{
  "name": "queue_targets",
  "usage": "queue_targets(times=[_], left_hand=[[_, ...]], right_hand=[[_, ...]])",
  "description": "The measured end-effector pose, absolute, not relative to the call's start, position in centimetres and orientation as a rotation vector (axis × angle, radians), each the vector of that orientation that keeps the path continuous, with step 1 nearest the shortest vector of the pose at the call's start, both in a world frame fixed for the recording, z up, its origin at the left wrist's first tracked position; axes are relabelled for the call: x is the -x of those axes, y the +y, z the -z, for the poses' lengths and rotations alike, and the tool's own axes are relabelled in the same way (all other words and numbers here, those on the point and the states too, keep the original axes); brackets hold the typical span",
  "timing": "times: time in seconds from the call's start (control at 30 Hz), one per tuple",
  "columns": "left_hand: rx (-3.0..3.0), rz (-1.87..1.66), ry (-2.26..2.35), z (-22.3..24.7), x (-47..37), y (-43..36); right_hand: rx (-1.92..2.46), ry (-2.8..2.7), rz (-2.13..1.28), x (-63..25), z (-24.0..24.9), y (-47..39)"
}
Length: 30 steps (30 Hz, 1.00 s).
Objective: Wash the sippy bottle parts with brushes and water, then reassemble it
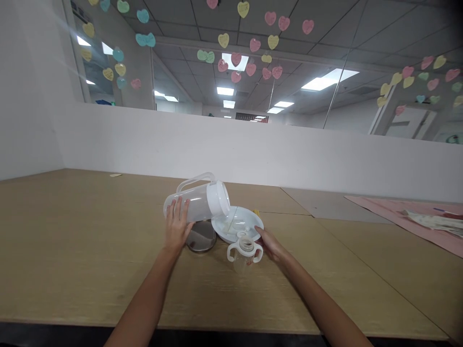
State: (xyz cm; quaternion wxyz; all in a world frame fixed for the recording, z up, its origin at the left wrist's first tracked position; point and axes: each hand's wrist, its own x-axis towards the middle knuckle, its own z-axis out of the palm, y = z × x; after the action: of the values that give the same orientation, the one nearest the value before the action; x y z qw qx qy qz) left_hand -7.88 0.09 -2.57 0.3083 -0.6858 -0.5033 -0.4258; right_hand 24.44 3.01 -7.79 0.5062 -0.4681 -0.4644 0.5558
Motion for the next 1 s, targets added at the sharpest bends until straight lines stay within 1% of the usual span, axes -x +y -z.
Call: queue_targets(times=[0.1,0.53,0.87,1.0], left_hand=[[1.802,1.128,-1.337,2.6,7.9,0.1],[1.767,1.160,-1.347,2.8,7.8,0.3],[1.550,1.467,-1.574,2.1,7.0,-0.5],[1.553,1.474,-1.583,1.9,6.7,-1.0]], right_hand=[[1.138,-1.085,-1.403,-24.5,7.7,2.9],[1.106,-1.074,-1.427,-24.4,7.3,2.5],[1.129,-1.079,-1.411,-24.1,6.7,1.9],[1.158,-1.090,-1.407,-24.0,6.5,1.8]])
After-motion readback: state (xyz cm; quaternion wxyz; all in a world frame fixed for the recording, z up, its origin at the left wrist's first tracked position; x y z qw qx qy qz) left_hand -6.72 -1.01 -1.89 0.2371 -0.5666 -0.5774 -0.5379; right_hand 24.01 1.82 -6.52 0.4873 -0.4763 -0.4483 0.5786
